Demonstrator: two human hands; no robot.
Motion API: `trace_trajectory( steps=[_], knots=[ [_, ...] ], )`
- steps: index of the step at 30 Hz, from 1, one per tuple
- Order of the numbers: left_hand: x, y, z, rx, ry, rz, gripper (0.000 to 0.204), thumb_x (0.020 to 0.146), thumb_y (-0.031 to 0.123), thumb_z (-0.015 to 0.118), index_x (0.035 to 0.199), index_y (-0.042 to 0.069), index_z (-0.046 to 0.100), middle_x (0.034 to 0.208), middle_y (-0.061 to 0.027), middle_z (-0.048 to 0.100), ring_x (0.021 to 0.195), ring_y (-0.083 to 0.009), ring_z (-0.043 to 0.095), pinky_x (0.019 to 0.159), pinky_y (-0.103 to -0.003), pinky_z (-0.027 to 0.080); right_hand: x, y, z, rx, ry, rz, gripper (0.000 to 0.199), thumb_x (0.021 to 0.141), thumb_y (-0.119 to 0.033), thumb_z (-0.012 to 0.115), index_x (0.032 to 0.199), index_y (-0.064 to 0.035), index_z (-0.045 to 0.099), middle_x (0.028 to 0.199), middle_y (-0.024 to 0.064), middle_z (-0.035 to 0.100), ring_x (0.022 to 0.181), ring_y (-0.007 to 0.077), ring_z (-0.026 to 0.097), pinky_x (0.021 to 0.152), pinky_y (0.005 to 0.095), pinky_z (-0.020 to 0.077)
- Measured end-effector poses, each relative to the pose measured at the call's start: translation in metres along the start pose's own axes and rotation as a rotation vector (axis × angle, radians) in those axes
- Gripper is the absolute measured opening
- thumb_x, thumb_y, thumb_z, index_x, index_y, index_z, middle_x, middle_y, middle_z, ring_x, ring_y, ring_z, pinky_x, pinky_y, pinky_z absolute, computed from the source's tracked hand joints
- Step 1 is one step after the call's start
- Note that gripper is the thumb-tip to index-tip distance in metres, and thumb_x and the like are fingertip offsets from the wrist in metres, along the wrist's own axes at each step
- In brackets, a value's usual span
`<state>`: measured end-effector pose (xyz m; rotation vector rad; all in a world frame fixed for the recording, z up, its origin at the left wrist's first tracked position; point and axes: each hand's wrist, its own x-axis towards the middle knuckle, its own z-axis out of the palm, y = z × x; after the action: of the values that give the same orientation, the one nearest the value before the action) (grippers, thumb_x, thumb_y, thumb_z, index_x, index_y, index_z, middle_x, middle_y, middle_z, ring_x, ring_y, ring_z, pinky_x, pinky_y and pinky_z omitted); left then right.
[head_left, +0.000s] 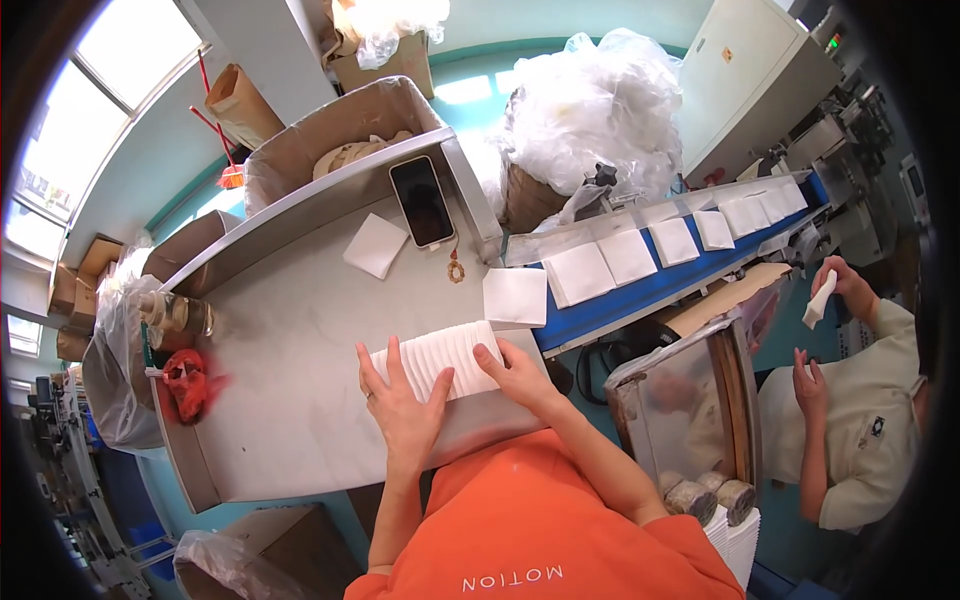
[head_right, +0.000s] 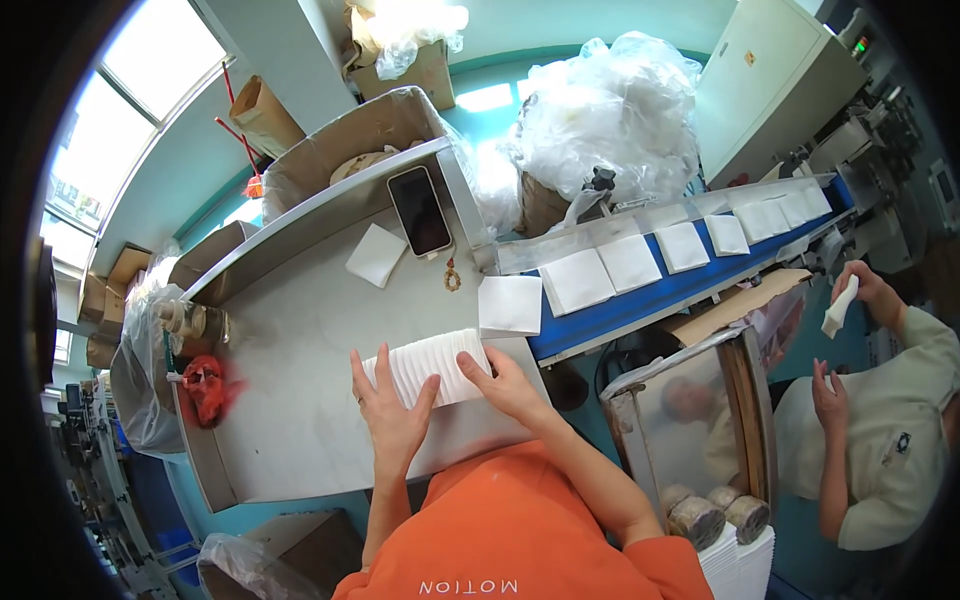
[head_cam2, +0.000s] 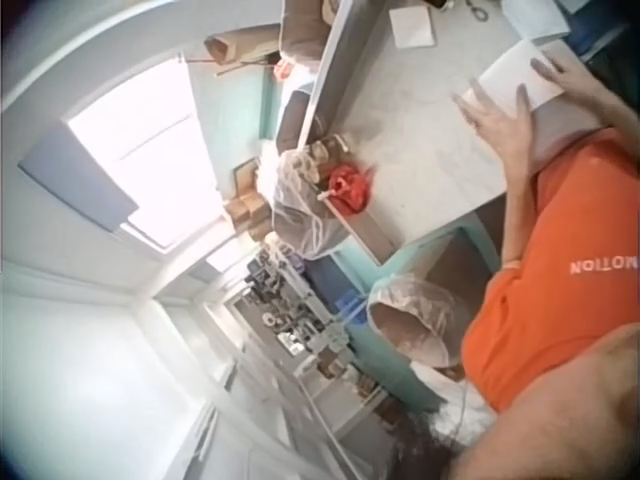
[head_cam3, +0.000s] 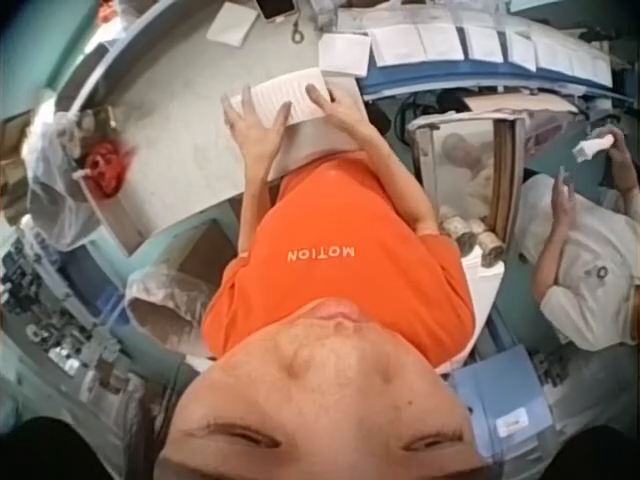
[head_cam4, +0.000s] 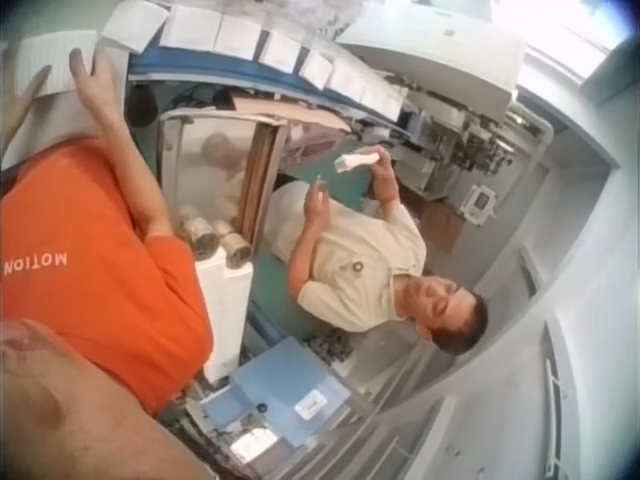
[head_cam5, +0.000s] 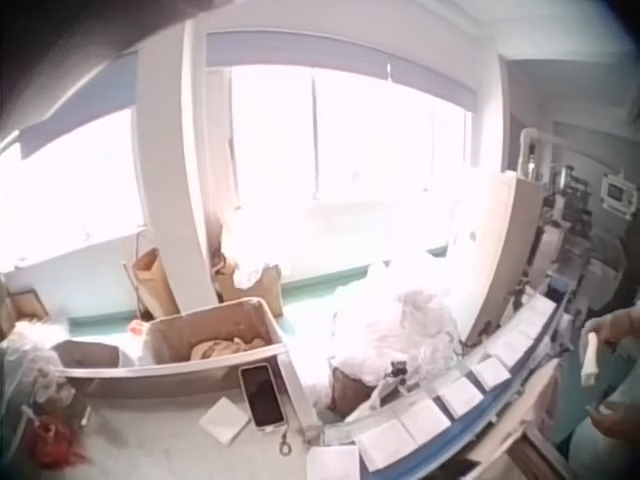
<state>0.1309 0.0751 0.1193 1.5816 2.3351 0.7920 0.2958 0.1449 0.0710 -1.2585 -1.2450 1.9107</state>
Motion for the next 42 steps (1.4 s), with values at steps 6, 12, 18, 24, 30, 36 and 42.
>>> trace_trajectory(
  steps=[6,12,18,24,30,36,42],
  knots=[
    [0.01,0.0,0.006,0.063,0.029,0.02,0.081,0.077,0.049,0.074,0.139,0.006,0.043,0.148,-0.0278,0.02,0.13,-0.0472,0.031,0.091,-0.055,0.043,-0.011,0.008,0.019,-0.269,0.229,-0.235,0.049,0.093,-0.039,0.06,0.118,0.003,0.057,0.107,0.0182,0.063,0.098,0.0247,0.061,0.086,0.0326,0.0475],
    [0.009,0.005,0.006,0.07,-0.032,0.008,0.083,0.076,0.051,0.073,0.139,0.007,0.042,0.149,-0.0272,0.019,0.132,-0.0471,0.028,0.094,-0.057,0.04,0.0,0.004,0.007,-0.175,0.179,-0.109,0.042,0.096,-0.034,0.057,0.119,0.0009,0.056,0.096,0.0036,0.062,0.087,0.0082,0.055,0.075,0.0225,0.0448],
    [0.013,0.018,0.012,0.168,-0.048,-0.03,0.09,0.071,0.059,0.073,0.14,0.009,0.042,0.15,-0.0246,0.018,0.136,-0.0451,0.021,0.094,-0.062,0.033,-0.01,0.015,0.012,0.0,0.073,-0.122,0.028,0.093,-0.022,0.06,0.11,0.0004,0.061,0.088,-0.0001,0.06,0.075,0.0052,0.05,0.064,0.0222,0.0434],
    [0.016,0.013,0.007,0.127,-0.047,-0.055,0.082,0.075,0.051,0.073,0.139,0.01,0.044,0.151,-0.0235,0.018,0.135,-0.045,0.024,0.097,-0.059,0.035,-0.002,0.015,-0.024,0.446,0.395,0.042,0.035,0.095,-0.029,0.06,0.112,0.0017,0.057,0.097,0.0082,0.065,0.081,0.0158,0.064,0.069,0.0249,0.0502],
    [0.007,0.011,0.01,-0.039,-0.062,0.017,0.076,0.077,0.04,0.075,0.138,0.007,0.045,0.149,-0.0256,0.02,0.132,-0.0461,0.028,0.101,-0.055,0.037,-0.005,0.013,0.009,-0.337,0.257,-0.197,0.045,0.095,-0.042,0.057,0.107,0.0019,0.059,0.096,0.0091,0.064,0.09,0.0166,0.061,0.076,0.0281,0.0469],
    [0.005,0.007,0.011,0.016,-0.017,-0.01,0.086,0.073,0.051,0.075,0.14,0.011,0.042,0.151,-0.0247,0.017,0.135,-0.0464,0.023,0.094,-0.062,0.035,-0.005,0.012,0.011,0.191,0.039,0.039,0.033,0.1,-0.032,0.05,0.109,-0.0021,0.061,0.094,-0.0004,0.061,0.085,0.0083,0.053,0.075,0.0249,0.0443],
    [0.013,0.018,0.012,0.196,-0.077,-0.073,0.096,0.066,0.065,0.074,0.141,0.014,0.042,0.152,-0.0218,0.015,0.138,-0.0464,0.016,0.093,-0.071,0.028,-0.014,0.024,0.018,0.185,-0.081,-0.013,0.031,0.1,-0.028,0.051,0.114,-0.0028,0.06,0.091,-0.0026,0.06,0.077,0.0054,0.049,0.068,0.0222,0.0417]
  ],
)
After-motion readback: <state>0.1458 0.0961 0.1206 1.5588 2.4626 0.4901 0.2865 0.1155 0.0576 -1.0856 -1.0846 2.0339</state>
